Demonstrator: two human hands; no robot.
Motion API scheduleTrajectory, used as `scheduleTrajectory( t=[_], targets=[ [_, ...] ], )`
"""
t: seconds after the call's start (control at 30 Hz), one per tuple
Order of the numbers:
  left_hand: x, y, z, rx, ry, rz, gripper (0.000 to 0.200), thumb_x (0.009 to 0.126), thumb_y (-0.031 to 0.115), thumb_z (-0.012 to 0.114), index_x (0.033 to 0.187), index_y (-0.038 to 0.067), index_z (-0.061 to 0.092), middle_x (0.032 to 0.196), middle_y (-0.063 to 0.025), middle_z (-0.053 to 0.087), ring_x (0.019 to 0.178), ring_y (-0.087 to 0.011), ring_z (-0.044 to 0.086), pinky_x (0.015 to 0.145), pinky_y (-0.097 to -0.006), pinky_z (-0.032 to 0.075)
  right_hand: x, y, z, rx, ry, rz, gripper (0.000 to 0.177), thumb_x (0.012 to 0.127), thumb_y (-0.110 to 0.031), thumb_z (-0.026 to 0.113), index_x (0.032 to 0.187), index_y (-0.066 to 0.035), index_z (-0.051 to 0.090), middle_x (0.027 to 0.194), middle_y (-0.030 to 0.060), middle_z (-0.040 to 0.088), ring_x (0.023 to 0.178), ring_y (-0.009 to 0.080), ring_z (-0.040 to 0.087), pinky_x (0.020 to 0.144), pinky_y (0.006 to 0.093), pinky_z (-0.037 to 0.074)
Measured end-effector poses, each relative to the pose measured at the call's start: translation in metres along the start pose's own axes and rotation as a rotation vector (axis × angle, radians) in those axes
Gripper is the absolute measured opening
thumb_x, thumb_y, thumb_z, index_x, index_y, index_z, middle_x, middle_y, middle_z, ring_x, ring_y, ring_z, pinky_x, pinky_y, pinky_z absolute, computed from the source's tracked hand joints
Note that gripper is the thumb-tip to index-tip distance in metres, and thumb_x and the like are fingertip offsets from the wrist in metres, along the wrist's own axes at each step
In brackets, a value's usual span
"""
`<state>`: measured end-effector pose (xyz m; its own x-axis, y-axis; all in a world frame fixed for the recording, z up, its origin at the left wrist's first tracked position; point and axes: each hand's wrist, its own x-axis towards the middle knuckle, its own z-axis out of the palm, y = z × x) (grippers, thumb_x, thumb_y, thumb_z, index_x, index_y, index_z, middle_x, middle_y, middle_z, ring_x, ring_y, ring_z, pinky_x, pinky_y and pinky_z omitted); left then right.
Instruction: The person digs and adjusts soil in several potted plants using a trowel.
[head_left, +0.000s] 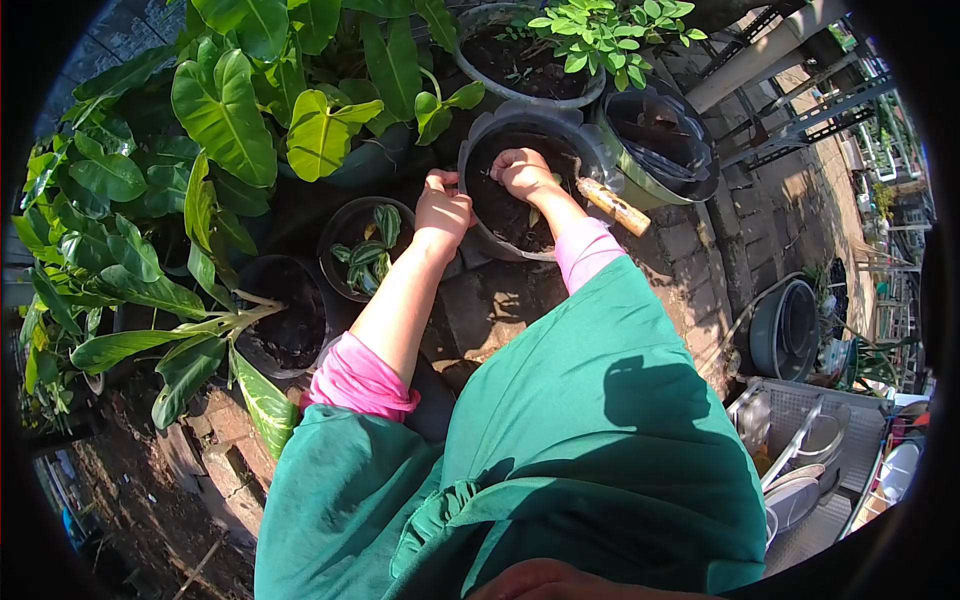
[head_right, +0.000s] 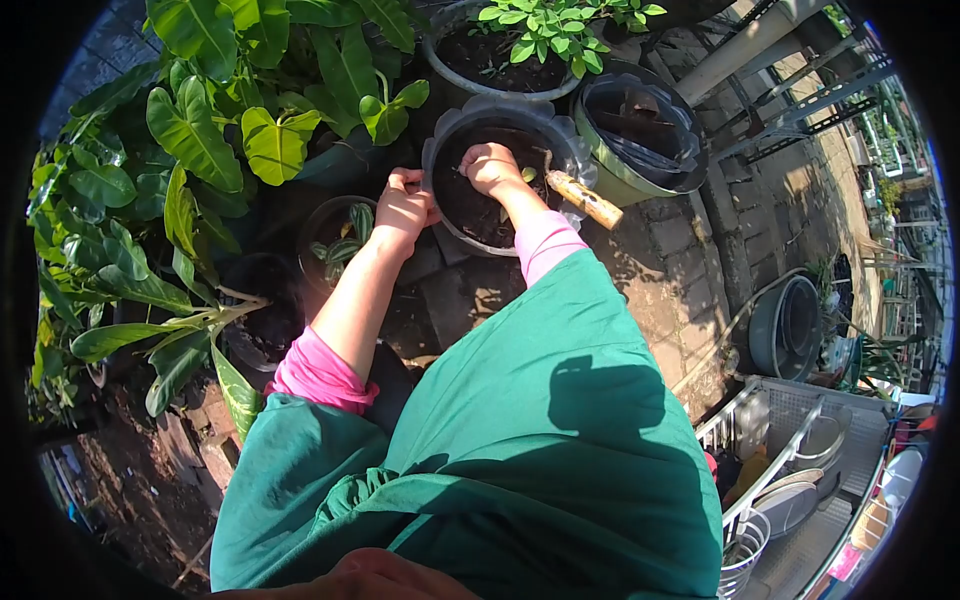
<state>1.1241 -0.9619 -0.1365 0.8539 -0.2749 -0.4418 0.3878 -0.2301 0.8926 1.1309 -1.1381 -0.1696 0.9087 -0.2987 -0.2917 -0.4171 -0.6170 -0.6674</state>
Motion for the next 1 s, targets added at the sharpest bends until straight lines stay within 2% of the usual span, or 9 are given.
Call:
scheduleTrajectory(
  t=[0.2,0.37,0.47,0.57,0.7,0.77,0.9,0.93,1.0],
  targets=[
    [0.002,0.000,-0.001,-0.021,-0.005,-0.003,0.039,0.081,-0.005,0.053,0.119,0.001,0.046,0.091,-0.0069,0.056,0.076,-0.0164,0.059,0.065,-0.0301,0.057,-0.009,0.009,0.006,0.544,-0.116,0.161,0.006,0.077,-0.001,0.062,0.080,-0.003,0.067,0.069,0.0028,0.062,0.062,0.0118,0.057,0.056,0.0265,0.046],
    [0.000,0.002,-0.001,-0.040,-0.011,-0.014,0.038,0.081,-0.005,0.052,0.118,0.002,0.047,0.093,-0.0062,0.055,0.076,-0.0160,0.059,0.067,-0.0310,0.056,-0.017,-0.001,-0.015,0.750,-0.088,0.126,0.004,0.081,-0.002,0.062,0.081,-0.003,0.065,0.067,0.0016,0.060,0.057,0.0091,0.053,0.051,0.0224,0.043],
    [0.000,0.003,-0.003,-0.064,-0.029,-0.013,0.037,0.081,-0.005,0.051,0.117,0.002,0.047,0.094,-0.0060,0.055,0.076,-0.0163,0.059,0.068,-0.0315,0.057,-0.035,-0.005,-0.057,0.571,-0.214,-0.010,0.007,0.086,-0.010,0.065,0.084,-0.004,0.063,0.071,-0.0007,0.059,0.060,0.0060,0.052,0.053,0.0193,0.043],
    [0.001,0.002,-0.004,-0.065,-0.050,-0.004,0.036,0.081,-0.003,0.052,0.116,0.002,0.047,0.095,-0.0062,0.055,0.079,-0.0166,0.059,0.070,-0.0323,0.057,-0.071,-0.005,-0.111,0.583,-0.103,-0.050,0.008,0.087,-0.011,0.064,0.083,-0.004,0.063,0.068,-0.0020,0.058,0.057,0.0052,0.051,0.052,0.0192,0.041],
    [-0.001,0.003,-0.004,-0.040,-0.044,-0.010,0.035,0.081,-0.002,0.053,0.115,0.003,0.047,0.098,-0.0066,0.055,0.083,-0.0169,0.060,0.071,-0.0326,0.058,-0.095,0.030,-0.187,0.207,0.116,-0.011,0.005,0.077,-0.005,0.066,0.080,-0.001,0.066,0.067,-0.0001,0.062,0.061,0.0073,0.057,0.057,0.0237,0.045],
    [0.001,0.001,-0.003,-0.077,-0.008,-0.009,0.039,0.077,-0.007,0.053,0.115,0.002,0.047,0.092,-0.0069,0.055,0.071,-0.0164,0.059,0.062,-0.0290,0.055,-0.107,0.051,-0.210,-0.047,0.279,-0.068,0.006,0.073,-0.003,0.067,0.079,-0.002,0.067,0.067,0.0018,0.064,0.062,0.0084,0.058,0.059,0.0266,0.047],
    [0.001,0.000,0.000,-0.087,0.020,0.016,0.036,0.079,-0.006,0.053,0.114,0.002,0.046,0.089,-0.0075,0.055,0.069,-0.0162,0.059,0.059,-0.0282,0.054,-0.118,0.061,-0.214,-0.332,0.442,0.059,0.019,0.072,0.005,0.057,0.085,-0.004,0.067,0.083,0.0144,0.068,0.082,0.0262,0.067,0.078,0.0357,0.049],
    [0.000,0.000,0.001,-0.056,0.033,0.023,0.035,0.079,-0.005,0.053,0.113,0.001,0.045,0.089,-0.0086,0.055,0.068,-0.0167,0.059,0.058,-0.0283,0.053,-0.116,0.063,-0.208,-0.400,0.451,0.019,0.024,0.072,0.007,0.052,0.087,-0.005,0.067,0.094,0.0186,0.066,0.097,0.0335,0.063,0.086,0.0407,0.047],
    [-0.001,0.000,0.002,-0.065,0.039,0.022,0.036,0.079,-0.005,0.053,0.113,0.001,0.045,0.089,-0.0089,0.056,0.067,-0.0169,0.059,0.058,-0.0285,0.053,-0.116,0.047,-0.192,-0.485,0.388,-0.075,0.012,0.077,-0.006,0.062,0.088,-0.006,0.068,0.098,0.0167,0.065,0.102,0.0352,0.060,0.089,0.0412,0.047]
  ],
)
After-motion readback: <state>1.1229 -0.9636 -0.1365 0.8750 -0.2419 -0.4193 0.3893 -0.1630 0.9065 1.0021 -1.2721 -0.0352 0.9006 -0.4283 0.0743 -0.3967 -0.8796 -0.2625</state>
